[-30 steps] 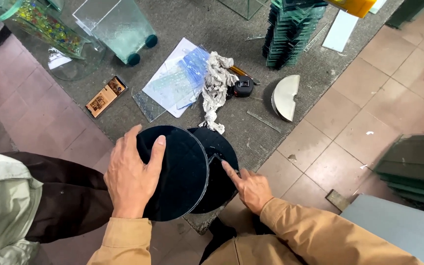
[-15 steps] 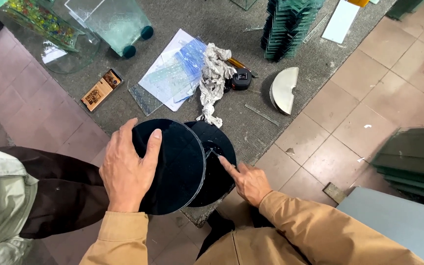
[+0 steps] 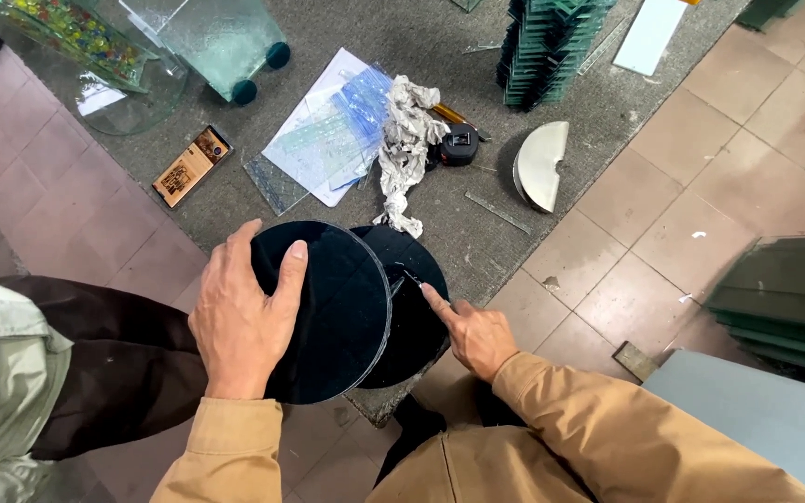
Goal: Scoring a circular glass piece with a manual cutter and wiping it with a cloth.
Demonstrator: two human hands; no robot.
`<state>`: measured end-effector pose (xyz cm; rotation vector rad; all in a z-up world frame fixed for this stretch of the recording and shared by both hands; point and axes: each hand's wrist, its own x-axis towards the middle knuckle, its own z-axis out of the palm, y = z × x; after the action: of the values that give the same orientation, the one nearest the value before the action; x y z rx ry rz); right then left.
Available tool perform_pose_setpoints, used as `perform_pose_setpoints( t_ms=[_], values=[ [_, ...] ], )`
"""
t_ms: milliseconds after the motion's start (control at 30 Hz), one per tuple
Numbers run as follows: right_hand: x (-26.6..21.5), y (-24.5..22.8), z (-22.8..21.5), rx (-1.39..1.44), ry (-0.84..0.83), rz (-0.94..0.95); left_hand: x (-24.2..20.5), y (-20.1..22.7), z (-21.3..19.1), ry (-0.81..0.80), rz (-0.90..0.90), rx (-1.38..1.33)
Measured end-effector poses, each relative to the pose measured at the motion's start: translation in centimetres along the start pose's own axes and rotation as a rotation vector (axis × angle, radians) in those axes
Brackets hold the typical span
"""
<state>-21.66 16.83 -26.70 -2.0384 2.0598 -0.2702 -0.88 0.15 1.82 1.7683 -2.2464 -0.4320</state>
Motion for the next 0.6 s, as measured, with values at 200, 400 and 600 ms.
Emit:
perform_pose_setpoints(
  t_ms=[200,400,600],
  values=[
    [-0.3,-0.1,0.5,0.073,-0.038,0.004,0.1,-0.2,0.0,-0.010,0.011,0.007],
    [-0.1,-0.3,0.1,-0.012,-0.040,0.005,0.0,0.2,-0.1,-0.011,0.006,0.000],
    [-0.3,-0.5,0.5,-0.025,0.002,0.042,0.2,-0.2,0.3,-0.010,0.011,0.008]
  ],
)
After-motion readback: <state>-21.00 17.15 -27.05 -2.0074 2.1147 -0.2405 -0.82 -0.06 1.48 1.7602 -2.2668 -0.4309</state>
